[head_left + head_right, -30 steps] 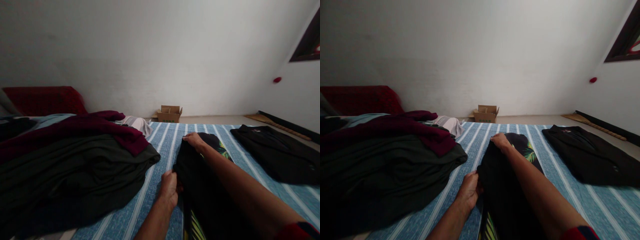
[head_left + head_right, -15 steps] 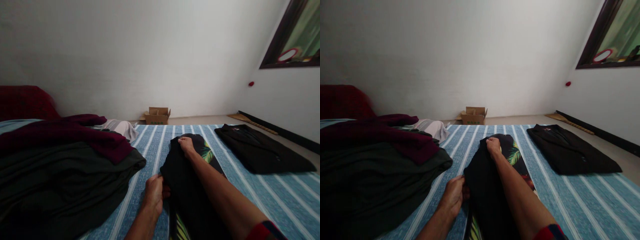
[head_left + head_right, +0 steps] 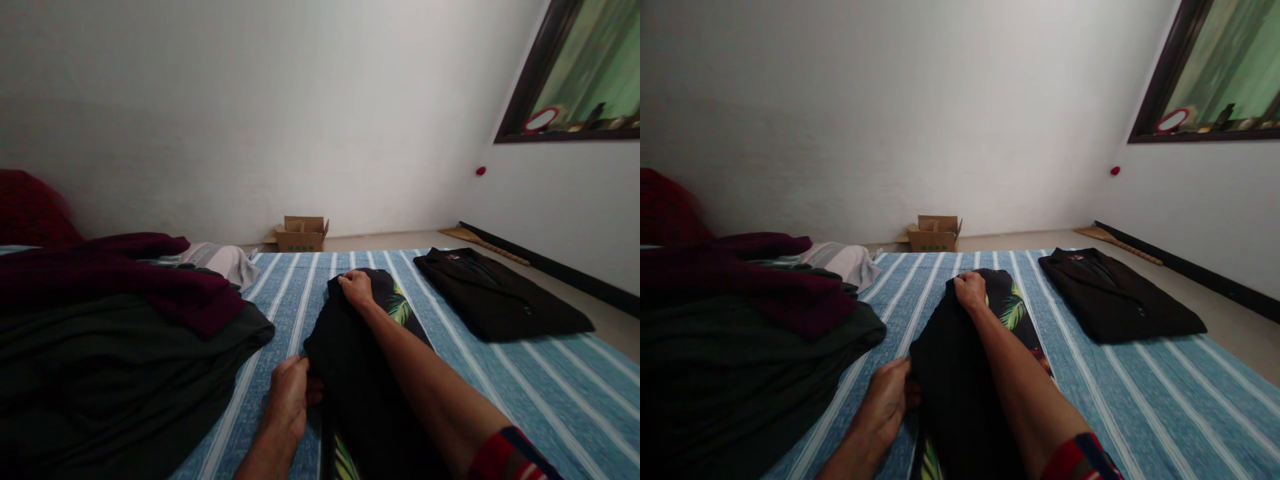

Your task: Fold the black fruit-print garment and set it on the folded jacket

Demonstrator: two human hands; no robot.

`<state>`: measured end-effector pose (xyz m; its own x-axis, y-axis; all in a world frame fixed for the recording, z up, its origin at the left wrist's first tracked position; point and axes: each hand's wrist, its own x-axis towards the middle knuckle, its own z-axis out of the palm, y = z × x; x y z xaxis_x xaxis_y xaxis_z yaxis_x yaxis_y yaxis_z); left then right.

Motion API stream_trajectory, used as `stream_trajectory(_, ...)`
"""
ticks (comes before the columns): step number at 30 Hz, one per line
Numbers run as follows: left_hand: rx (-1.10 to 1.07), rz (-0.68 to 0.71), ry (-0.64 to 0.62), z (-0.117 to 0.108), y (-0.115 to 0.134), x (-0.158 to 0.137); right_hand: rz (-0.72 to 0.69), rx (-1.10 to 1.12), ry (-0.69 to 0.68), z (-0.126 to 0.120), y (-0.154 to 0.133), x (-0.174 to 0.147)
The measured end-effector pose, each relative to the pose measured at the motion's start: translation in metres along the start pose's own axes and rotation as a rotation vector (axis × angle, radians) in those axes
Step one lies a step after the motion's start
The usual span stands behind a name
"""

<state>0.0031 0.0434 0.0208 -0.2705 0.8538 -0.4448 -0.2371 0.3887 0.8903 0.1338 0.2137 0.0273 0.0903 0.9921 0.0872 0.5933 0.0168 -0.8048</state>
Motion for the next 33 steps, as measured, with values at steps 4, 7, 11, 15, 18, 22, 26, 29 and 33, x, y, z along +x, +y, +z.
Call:
stream_trajectory(4,0.025,0.002,0.026,0.0,0.003,-0.002,0.025,0.028,0.011,0.003,0.006,-0.001)
stream_trajectory(7,0.055,0.005,0.019,0.0,0.004,-0.003,0.055,0.064,-0.008,0.008,0.009,-0.002)
stream_trajectory(11,0.117,0.019,-0.023,-0.003,0.003,-0.002,0.099,0.103,-0.053,0.012,0.014,-0.005)
stream_trajectory(15,0.171,0.059,-0.044,-0.005,0.002,-0.001,0.093,0.124,-0.098,0.008,0.014,-0.005)
stream_trajectory(18,0.191,0.055,-0.036,-0.005,0.003,-0.003,0.08,0.112,-0.145,0.003,0.011,-0.005)
stream_trajectory(22,0.251,0.072,-0.025,-0.004,0.006,-0.005,0.096,0.061,-0.217,-0.004,0.01,-0.012)
stream_trajectory(26,0.303,0.085,-0.021,-0.005,0.008,-0.005,0.135,0.014,-0.316,-0.016,0.013,-0.027)
stream_trajectory(29,0.306,0.106,-0.014,-0.006,0.009,-0.005,0.146,-0.001,-0.367,-0.027,0.015,-0.041)
stream_trajectory(33,0.335,0.115,-0.027,-0.006,0.01,-0.004,0.147,-0.008,-0.351,-0.035,0.021,-0.057)
